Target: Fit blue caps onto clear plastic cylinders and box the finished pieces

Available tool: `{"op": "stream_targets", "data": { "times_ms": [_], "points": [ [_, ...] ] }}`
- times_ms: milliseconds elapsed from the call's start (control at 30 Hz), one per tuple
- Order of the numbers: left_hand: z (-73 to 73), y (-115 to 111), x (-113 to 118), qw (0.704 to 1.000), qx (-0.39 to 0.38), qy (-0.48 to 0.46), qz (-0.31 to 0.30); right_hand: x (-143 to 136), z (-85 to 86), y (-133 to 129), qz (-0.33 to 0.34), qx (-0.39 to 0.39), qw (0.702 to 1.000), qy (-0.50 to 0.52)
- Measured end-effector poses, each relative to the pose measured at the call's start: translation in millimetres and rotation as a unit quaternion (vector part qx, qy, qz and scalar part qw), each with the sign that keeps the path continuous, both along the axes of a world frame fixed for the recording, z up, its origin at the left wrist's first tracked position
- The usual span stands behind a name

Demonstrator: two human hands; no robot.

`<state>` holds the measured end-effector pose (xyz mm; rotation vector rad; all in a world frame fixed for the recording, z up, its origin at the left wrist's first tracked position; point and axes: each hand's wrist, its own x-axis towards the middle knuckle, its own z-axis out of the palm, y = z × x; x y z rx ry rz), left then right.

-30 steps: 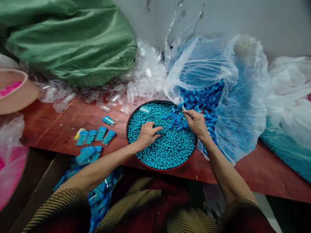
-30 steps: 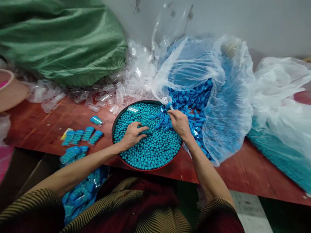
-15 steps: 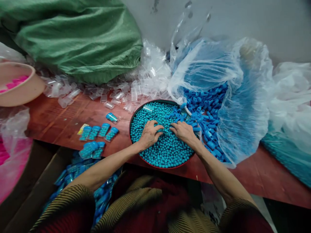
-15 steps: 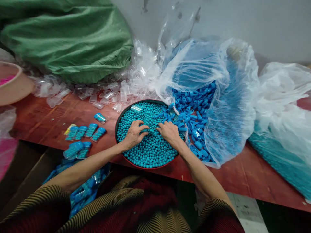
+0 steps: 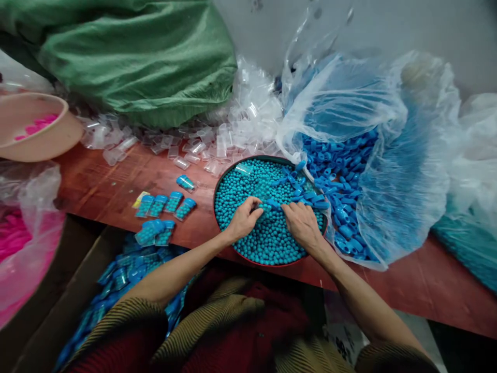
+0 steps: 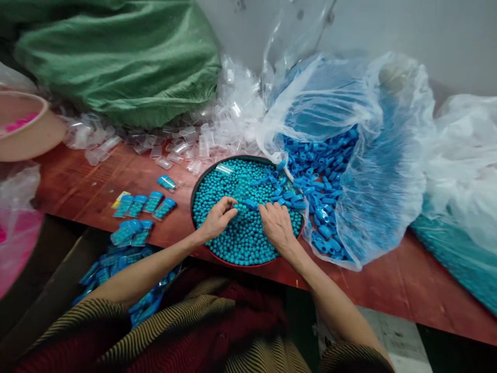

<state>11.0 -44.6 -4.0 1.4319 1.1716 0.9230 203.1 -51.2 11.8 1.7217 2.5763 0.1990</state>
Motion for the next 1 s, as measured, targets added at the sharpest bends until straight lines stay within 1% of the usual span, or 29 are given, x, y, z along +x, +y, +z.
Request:
{"op": "stream_targets", "data": {
  "times_ms": [67,133,200,267,333,400,467,533,600,700,800,867,967,1000],
  "points": [
    [-1.6,2,0,0.993,-0.095,-0.073,-0.005,-4,0.2,3,-0.01,-0.009,1.0,0.017],
    [-2.6,4,-1,0.982,-0.154,-0.111,0.003,-11,-0.2,11,-0.016,-0.018,0.999,0.028],
    [-2.8,4,-3,0.977,-0.172,-0.124,0.009,-17,-1.1,21,-0.018,-0.04,0.999,0.027],
    [-2.6,5,-4,0.973,-0.186,-0.134,0.002,-20,-2.3,27,-0.023,-0.064,0.997,0.028],
    [-2.3,5,-4,0.967,-0.205,-0.15,-0.007,-19,-3.0,28,-0.033,-0.06,0.997,0.03],
    [-2.0,5,-5,0.959,-0.226,-0.17,-0.012,-16,-2.2,24,-0.046,-0.041,0.997,0.036],
    [-1.8,6,-5,0.95,-0.245,-0.191,-0.02,-13,0.5,17,-0.056,-0.038,0.996,0.058],
    [-1.9,6,-5,0.943,-0.26,-0.204,-0.026,-14,5.1,9,-0.052,-0.064,0.991,0.105],
    [-2.5,6,-5,0.942,-0.266,-0.203,-0.032,-16,10.8,4,-0.05,-0.109,0.979,0.165],
    [-4.3,6,-4,0.946,-0.261,-0.188,-0.037,-17,17.6,5,-0.064,-0.193,0.943,0.264],
    [-5.5,6,-2,0.953,-0.242,-0.177,-0.042,-15,18.2,10,-0.046,-0.227,0.899,0.371],
    [-5.4,4,-2,0.962,-0.212,-0.162,-0.052,-13,15.6,13,-0.046,-0.252,0.861,0.438],
    [-4.5,2,-2,0.975,-0.166,-0.128,-0.069,-13,11.1,13,-0.075,-0.321,0.791,0.514],
    [-4.3,1,-2,0.977,-0.16,-0.119,-0.073,-13,10.2,13,-0.083,-0.338,0.774,0.529]
  ]
}}
